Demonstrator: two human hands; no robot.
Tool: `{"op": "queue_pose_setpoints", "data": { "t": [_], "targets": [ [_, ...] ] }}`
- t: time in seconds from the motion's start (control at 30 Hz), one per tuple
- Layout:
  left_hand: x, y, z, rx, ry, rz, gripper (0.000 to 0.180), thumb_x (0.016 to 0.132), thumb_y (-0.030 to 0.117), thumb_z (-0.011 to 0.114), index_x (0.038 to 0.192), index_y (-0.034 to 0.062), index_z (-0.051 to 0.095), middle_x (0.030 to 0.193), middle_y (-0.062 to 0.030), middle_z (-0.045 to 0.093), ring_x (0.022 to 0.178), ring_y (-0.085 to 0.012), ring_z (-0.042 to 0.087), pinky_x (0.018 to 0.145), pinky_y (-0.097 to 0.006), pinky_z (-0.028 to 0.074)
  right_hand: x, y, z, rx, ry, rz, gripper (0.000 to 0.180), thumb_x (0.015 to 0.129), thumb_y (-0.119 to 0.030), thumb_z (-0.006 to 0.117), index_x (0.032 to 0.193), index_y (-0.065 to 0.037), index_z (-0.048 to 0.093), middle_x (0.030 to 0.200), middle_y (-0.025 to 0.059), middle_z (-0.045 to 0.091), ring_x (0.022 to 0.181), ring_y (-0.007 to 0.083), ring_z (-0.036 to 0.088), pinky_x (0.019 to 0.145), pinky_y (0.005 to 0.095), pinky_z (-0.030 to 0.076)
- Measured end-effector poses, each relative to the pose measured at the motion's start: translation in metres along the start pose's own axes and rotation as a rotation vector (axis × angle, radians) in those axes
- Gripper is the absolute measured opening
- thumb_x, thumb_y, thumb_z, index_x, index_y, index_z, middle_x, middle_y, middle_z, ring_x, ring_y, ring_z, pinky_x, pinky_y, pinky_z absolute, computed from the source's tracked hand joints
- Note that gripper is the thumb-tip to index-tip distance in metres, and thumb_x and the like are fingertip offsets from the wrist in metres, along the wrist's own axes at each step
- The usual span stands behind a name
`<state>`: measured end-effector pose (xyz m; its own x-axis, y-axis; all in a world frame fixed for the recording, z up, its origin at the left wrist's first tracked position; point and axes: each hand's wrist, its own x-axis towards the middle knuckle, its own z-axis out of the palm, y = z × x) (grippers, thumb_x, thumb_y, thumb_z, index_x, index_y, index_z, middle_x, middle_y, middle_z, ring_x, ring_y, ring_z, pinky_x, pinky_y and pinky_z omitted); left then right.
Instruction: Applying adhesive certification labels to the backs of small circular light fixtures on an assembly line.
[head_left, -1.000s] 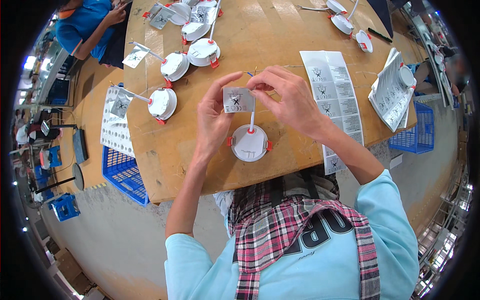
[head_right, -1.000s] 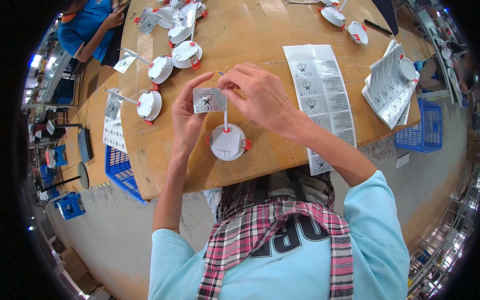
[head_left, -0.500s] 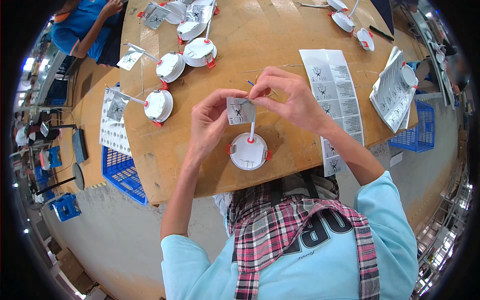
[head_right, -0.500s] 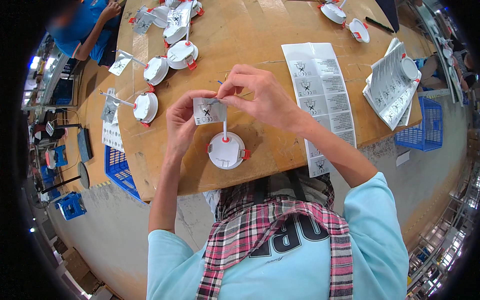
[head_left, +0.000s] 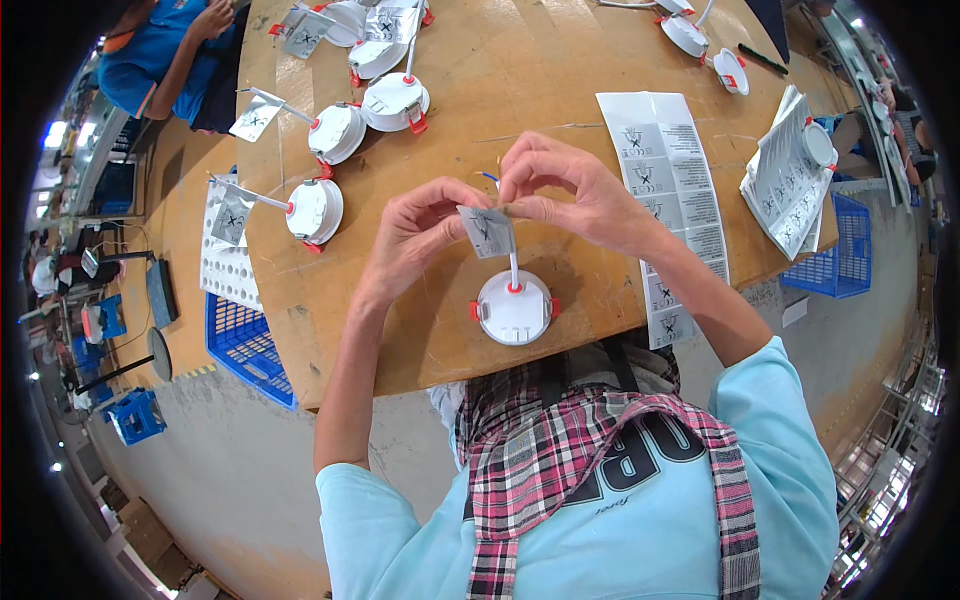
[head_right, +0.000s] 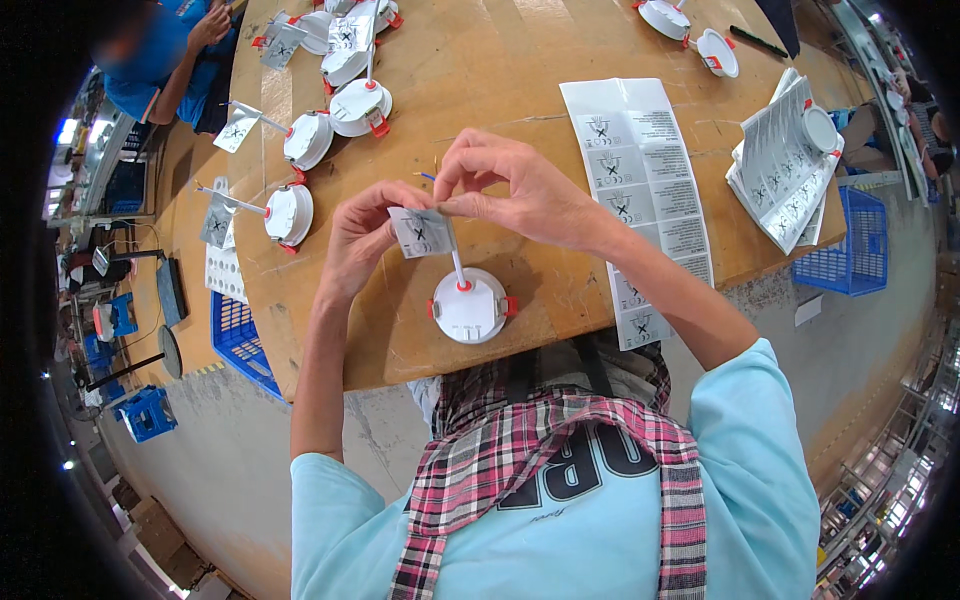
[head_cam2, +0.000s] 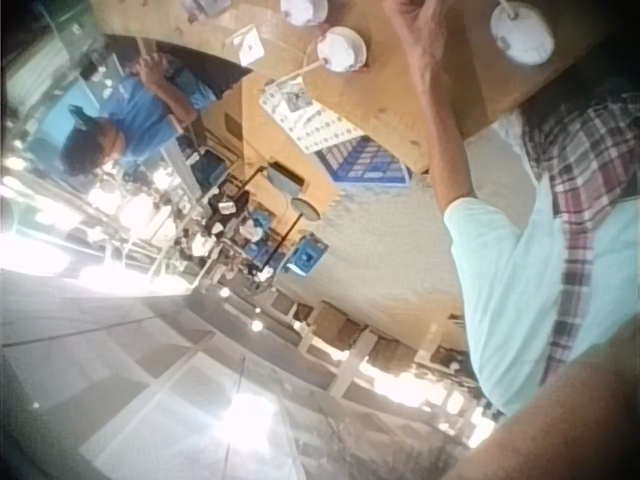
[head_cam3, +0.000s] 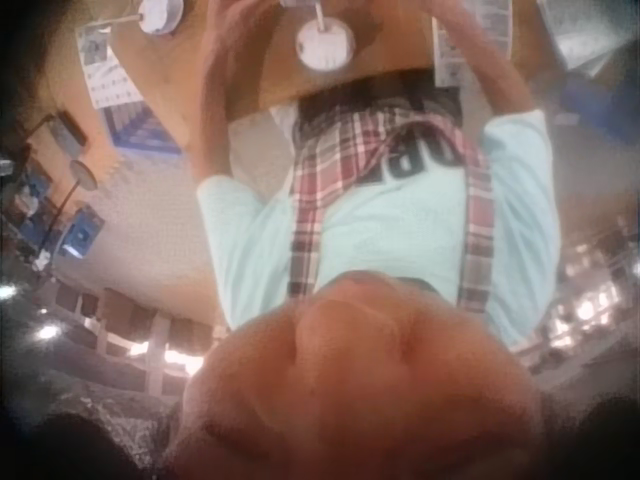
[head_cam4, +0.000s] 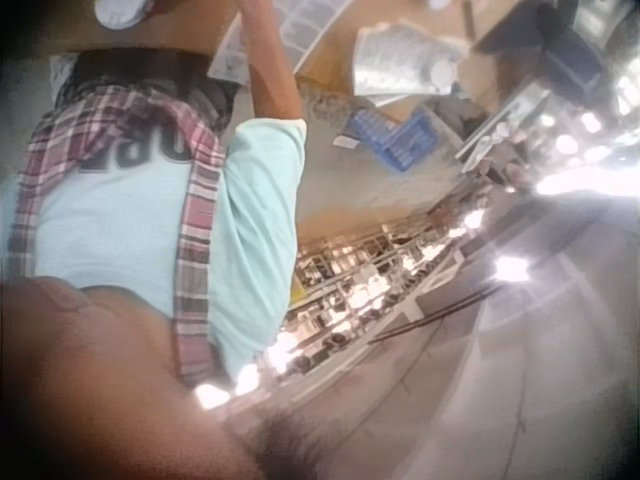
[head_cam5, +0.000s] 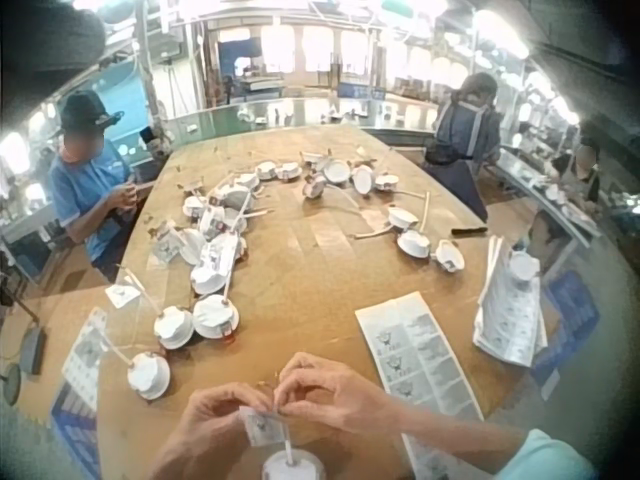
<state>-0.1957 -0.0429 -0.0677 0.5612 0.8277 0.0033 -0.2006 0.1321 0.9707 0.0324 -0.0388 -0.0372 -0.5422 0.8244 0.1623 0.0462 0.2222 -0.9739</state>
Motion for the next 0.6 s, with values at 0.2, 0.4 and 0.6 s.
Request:
{"op": "queue_pose_setpoints", "data": {
  "t": [0.2, 0.4, 0.6],
  "targets": [
    [0.003, 0.010, 0.010, 0.087, 0.053, 0.103, 0.012, 0.086, 0.007, 0.064, 0.095, -0.0008, 0.065, 0.101, -0.0088, 0.063, 0.091, -0.0141, 0.060, 0.080, -0.030, 0.049, 0.000, -0.018, 0.004, -0.362, 0.094, -0.082, 0.012, 0.078, -0.009, 0.071, 0.087, -0.004, 0.066, 0.089, 0.0059, 0.054, 0.086, 0.0181, 0.055, 0.074, 0.0317, 0.045],
    [0.003, 0.018, 0.011, 0.296, 0.061, 0.157, 0.010, 0.081, 0.001, 0.066, 0.091, -0.0009, 0.067, 0.094, -0.0073, 0.064, 0.086, -0.0136, 0.060, 0.076, -0.029, 0.050, 0.000, -0.019, 0.002, -0.338, 0.053, -0.128, 0.010, 0.075, -0.010, 0.074, 0.081, -0.006, 0.067, 0.091, 0.0028, 0.051, 0.084, 0.0158, 0.052, 0.070, 0.0292, 0.044],
    [-0.002, 0.018, 0.008, 0.426, 0.044, 0.186, 0.012, 0.077, -0.002, 0.067, 0.089, 0.0004, 0.069, 0.092, -0.0064, 0.064, 0.082, -0.0131, 0.060, 0.070, -0.027, 0.049, -0.007, 0.000, -0.005, -0.135, 0.044, -0.172, 0.009, 0.073, -0.011, 0.076, 0.078, -0.010, 0.069, 0.099, 0.0005, 0.048, 0.084, 0.0114, 0.048, 0.070, 0.0243, 0.043]
  ]
}}
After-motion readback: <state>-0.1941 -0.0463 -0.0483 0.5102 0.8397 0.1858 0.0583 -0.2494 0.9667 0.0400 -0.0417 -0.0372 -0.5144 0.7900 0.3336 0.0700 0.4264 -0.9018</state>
